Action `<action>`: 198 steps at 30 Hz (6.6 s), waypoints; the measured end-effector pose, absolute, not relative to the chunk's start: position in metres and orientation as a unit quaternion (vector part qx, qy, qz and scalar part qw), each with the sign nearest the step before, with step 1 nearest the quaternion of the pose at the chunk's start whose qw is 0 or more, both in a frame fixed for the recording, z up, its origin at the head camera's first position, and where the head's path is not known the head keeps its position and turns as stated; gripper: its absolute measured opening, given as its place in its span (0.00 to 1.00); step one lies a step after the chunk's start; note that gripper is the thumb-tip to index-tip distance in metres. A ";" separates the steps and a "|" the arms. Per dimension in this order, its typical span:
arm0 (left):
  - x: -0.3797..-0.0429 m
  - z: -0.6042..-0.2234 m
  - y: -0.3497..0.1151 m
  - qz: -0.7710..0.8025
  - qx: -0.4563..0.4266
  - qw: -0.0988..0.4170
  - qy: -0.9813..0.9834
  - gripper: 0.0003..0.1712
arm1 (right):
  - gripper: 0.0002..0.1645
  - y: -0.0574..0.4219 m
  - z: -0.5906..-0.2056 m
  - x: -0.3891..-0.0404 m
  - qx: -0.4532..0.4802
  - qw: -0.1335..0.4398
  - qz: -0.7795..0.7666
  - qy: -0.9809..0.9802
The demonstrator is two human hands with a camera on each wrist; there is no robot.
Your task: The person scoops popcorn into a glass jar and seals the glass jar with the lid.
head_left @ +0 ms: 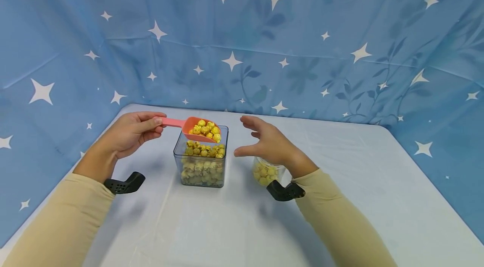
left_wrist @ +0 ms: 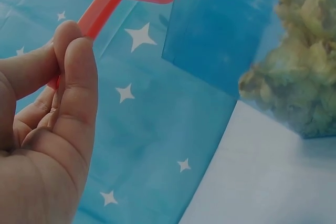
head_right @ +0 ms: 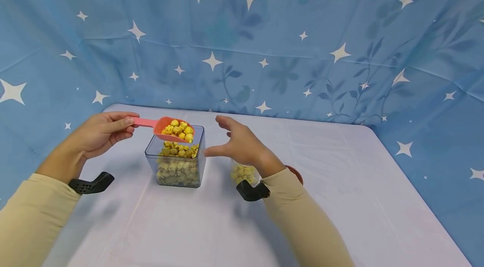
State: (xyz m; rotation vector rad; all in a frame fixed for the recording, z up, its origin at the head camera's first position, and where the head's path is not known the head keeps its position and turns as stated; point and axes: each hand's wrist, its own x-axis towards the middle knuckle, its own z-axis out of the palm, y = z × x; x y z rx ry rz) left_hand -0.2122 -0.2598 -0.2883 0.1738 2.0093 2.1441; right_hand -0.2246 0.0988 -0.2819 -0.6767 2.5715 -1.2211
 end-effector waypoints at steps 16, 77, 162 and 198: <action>-0.219 -0.284 -0.223 0.712 0.070 0.104 0.691 0.30 | 0.52 0.153 -0.292 -0.216 -0.200 0.058 -0.434 0.877; -0.240 -0.267 -0.123 0.627 0.091 0.129 0.763 0.19 | 0.58 0.186 -0.339 -0.209 -0.145 0.098 -0.444 0.879; -0.223 -0.185 -0.210 0.257 0.150 0.108 0.949 0.19 | 0.64 0.065 -0.297 -0.236 -0.272 0.148 -0.388 0.868; -0.215 -0.254 -0.240 0.455 0.087 0.194 0.865 0.27 | 0.63 0.063 -0.294 -0.237 -0.266 0.150 -0.393 0.867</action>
